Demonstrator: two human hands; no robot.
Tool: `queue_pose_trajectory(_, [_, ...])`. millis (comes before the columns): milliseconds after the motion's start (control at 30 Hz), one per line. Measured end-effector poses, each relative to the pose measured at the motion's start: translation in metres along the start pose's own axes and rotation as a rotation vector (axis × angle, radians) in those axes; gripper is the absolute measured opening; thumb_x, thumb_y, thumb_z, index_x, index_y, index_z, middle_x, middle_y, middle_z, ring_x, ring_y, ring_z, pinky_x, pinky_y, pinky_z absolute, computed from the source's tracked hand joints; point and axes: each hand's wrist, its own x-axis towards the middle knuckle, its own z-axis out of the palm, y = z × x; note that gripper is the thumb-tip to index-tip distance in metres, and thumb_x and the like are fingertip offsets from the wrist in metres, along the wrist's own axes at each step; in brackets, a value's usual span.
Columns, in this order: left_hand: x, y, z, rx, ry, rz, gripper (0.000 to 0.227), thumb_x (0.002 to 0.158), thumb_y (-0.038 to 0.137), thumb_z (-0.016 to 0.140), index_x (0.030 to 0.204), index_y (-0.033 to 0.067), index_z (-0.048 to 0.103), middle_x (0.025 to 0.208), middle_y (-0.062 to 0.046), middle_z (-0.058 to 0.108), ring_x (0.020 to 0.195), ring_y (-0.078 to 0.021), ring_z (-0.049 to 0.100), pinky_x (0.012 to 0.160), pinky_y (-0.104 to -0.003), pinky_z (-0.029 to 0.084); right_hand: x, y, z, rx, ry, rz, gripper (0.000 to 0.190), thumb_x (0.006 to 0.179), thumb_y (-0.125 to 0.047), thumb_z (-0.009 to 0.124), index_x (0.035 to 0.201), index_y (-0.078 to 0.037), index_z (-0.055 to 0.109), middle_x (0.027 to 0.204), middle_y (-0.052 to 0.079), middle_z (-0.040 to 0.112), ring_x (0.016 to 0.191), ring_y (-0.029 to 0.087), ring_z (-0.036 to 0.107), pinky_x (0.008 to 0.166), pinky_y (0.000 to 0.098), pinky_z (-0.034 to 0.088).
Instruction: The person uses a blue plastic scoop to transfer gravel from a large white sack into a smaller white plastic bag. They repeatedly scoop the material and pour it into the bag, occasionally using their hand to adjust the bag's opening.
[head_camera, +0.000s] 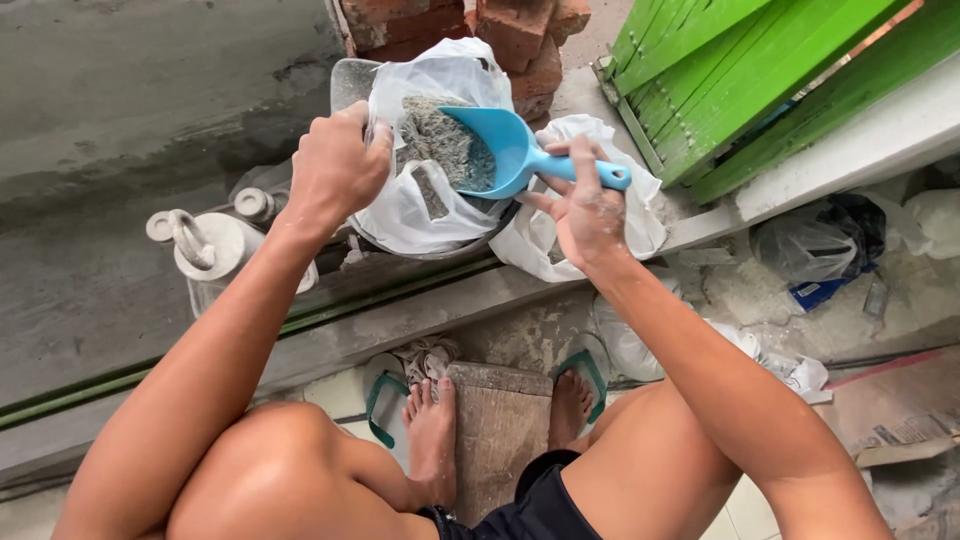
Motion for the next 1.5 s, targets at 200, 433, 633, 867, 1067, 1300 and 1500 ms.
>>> queue_pose_trajectory(200, [-0.011,0.010,-0.021,0.002,-0.028,-0.055,0.034,0.109,0.032,0.045,0.084,0.0091,0.048,0.085,-0.020,0.067,0.072,-0.0425,0.060,0.064,-0.058,0.046,-0.003,-0.027,-0.005,0.072,0.020,0.049,0.021,0.092,-0.030,0.065,0.092,-0.009,0.062,0.113,0.021,0.074,0.096,0.039,0.077,0.073,0.0596,0.069])
queue_pose_trajectory(433, [-0.012,0.013,-0.019,-0.126,0.104,0.058,0.029,0.107,0.038,0.058,0.105,0.0092,0.061,0.092,-0.008,0.075,0.076,-0.0247,0.071,0.064,-0.045,0.056,-0.005,-0.041,-0.019,0.122,-0.018,-0.021,0.031,0.090,-0.044,0.066,0.089,-0.013,0.068,0.133,0.017,0.070,0.110,0.041,0.074,0.076,0.0582,0.070])
queue_pose_trajectory(633, [-0.014,0.039,-0.023,-0.492,0.378,0.458,0.041,0.111,0.035,0.040,0.121,0.0002,0.059,0.122,-0.023,0.064,0.112,-0.0318,0.065,0.097,-0.047,0.055,-0.015,-0.059,-0.016,0.226,0.003,0.014,0.033,0.090,-0.042,0.067,0.092,-0.009,0.069,0.111,0.018,0.071,0.103,0.044,0.074,0.080,0.0681,0.067])
queue_pose_trajectory(867, [-0.003,0.046,-0.008,-1.113,0.268,0.351,0.056,0.105,0.044,0.037,0.131,-0.0016,0.057,0.136,-0.026,0.061,0.130,-0.0376,0.061,0.113,-0.043,0.051,-0.030,-0.075,-0.013,0.259,0.047,0.029,0.033,0.090,-0.041,0.064,0.095,-0.008,0.068,0.104,0.020,0.071,0.105,0.049,0.074,0.081,0.0693,0.067])
queue_pose_trajectory(1067, [-0.003,0.054,-0.003,-1.168,0.214,0.338,0.061,0.104,0.046,0.037,0.133,-0.0039,0.056,0.137,-0.029,0.060,0.132,-0.0379,0.060,0.116,-0.043,0.048,-0.036,-0.081,-0.029,0.280,0.044,0.008,0.032,0.091,-0.041,0.064,0.097,-0.009,0.067,0.104,0.019,0.070,0.109,0.052,0.073,0.083,0.0716,0.066])
queue_pose_trajectory(1300, [-0.008,0.079,0.010,-1.042,0.154,0.409,0.045,0.108,0.036,0.038,0.129,0.0019,0.057,0.127,-0.020,0.067,0.122,-0.0268,0.064,0.108,-0.036,0.052,-0.050,-0.101,-0.063,0.308,0.105,-0.044,0.035,0.087,-0.042,0.069,0.095,-0.008,0.068,0.104,0.021,0.070,0.113,0.054,0.071,0.089,0.0757,0.063])
queue_pose_trajectory(1500, [-0.025,0.099,0.009,-0.665,0.065,0.626,0.029,0.109,0.016,0.047,0.129,-0.0026,0.058,0.131,-0.027,0.065,0.122,-0.0411,0.065,0.097,-0.045,0.060,-0.059,-0.111,-0.127,0.218,0.167,-0.132,0.037,0.086,-0.048,0.068,0.095,-0.013,0.067,0.099,0.016,0.068,0.114,0.052,0.072,0.088,0.0784,0.063])
